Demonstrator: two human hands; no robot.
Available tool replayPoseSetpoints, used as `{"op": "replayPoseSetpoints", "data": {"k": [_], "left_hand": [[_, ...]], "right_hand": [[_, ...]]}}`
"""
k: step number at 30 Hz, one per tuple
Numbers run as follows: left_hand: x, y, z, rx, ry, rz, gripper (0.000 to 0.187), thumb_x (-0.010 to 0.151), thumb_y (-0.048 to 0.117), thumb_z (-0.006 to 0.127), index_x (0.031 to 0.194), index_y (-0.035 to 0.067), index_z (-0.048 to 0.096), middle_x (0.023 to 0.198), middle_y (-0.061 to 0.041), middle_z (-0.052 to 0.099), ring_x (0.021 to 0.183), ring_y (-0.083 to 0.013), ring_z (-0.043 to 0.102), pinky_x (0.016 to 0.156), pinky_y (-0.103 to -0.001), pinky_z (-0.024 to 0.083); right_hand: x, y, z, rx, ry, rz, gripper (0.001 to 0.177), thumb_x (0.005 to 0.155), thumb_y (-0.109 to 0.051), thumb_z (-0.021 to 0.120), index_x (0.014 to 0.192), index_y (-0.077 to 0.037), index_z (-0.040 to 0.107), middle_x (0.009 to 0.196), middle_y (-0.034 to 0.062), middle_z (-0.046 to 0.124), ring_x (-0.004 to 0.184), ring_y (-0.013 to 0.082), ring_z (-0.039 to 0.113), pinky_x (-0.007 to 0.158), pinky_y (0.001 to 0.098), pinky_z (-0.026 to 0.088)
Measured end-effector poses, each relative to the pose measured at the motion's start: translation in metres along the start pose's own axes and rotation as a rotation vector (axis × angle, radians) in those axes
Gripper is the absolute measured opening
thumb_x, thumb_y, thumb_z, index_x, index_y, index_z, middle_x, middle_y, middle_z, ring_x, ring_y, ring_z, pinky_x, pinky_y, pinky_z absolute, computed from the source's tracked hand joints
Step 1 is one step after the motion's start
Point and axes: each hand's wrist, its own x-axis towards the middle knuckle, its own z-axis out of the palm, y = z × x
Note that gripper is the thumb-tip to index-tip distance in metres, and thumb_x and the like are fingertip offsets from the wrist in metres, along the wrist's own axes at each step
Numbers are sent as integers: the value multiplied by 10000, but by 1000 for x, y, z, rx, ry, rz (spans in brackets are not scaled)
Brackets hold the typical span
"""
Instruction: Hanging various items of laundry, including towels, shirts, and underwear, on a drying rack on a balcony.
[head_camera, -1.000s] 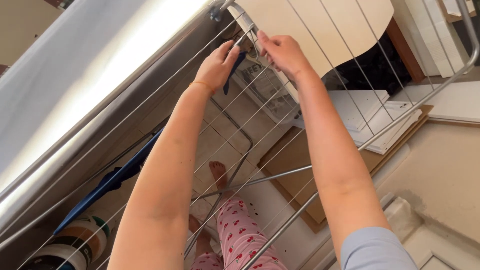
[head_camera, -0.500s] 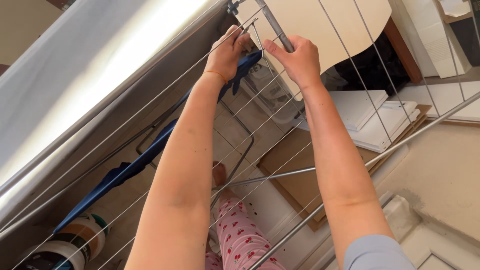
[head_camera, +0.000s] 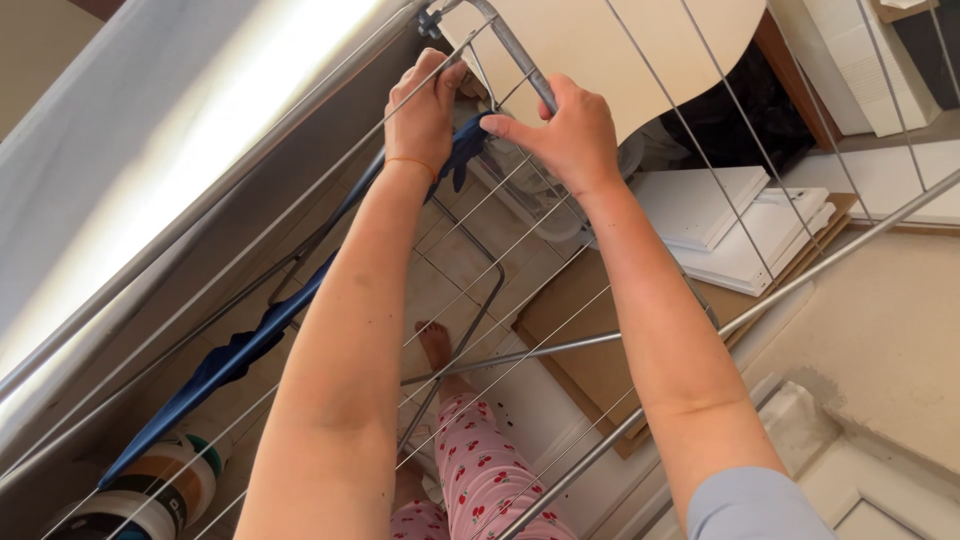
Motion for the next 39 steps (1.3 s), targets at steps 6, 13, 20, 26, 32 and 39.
{"op": "replayPoseSetpoints", "data": {"k": [6, 13, 20, 26, 32, 39], "left_hand": [[-6, 9, -1, -54, 67, 8, 266, 1041, 344, 613, 997, 83, 626, 925, -123, 709, 848, -335, 688, 740, -440, 524], [8, -28, 9, -190, -83, 10, 285, 1037, 322, 640, 1167, 73, 689, 1124, -135, 746, 1060, -304, 717, 920, -400, 553], [-40, -31, -34, 126, -302, -64, 570, 1103, 373, 603, 1502, 2, 435, 1559, -241, 432, 1467, -376, 385, 1180, -423, 317], [-155, 63, -167, 90, -155, -175, 525, 1027, 341, 591, 1477, 82, 515, 1569, -152, 493, 1451, -300, 460, 1122, -386, 447], [-358, 4, -274, 456, 102, -83, 505, 1086, 197, 619, 1534, 7, 485, 1633, -201, 441, 1544, -381, 394, 1263, -499, 341], [-628, -86, -403, 763, 280, -505, 730, 1174, 362, 572, 1683, -60, 265, 1764, -294, 152, 1653, -462, 126, 1365, -612, 177]], "right_hand": [[1, -7, 2, -17, -31, 82, 802, 643, -757, 895, 648, -128, 397, 546, -11, 450, 498, 153, 431, 472, 321, 396], [6, 16, 24, -36, 25, 75, 764, 666, -770, 869, 660, -141, 436, 540, -7, 491, 490, 174, 479, 480, 336, 404], [18, 26, 48, -68, 32, 25, 772, 666, -804, 842, 661, -131, 463, 557, 8, 518, 510, 196, 533, 491, 354, 440], [-15, 27, 31, -140, 38, -75, 718, 877, -694, 764, 1109, -41, 574, 1008, 122, 606, 925, 278, 595, 803, 421, 491], [-181, 16, -14, 13, 251, -182, 622, 1009, -313, 770, 1468, -20, 470, 1444, 207, 457, 1370, 389, 458, 1157, 489, 405], [-416, -19, 32, -92, 246, -125, 494, 984, -247, 720, 1371, -19, 513, 1477, 230, 429, 1388, 417, 448, 1167, 525, 385]]}}
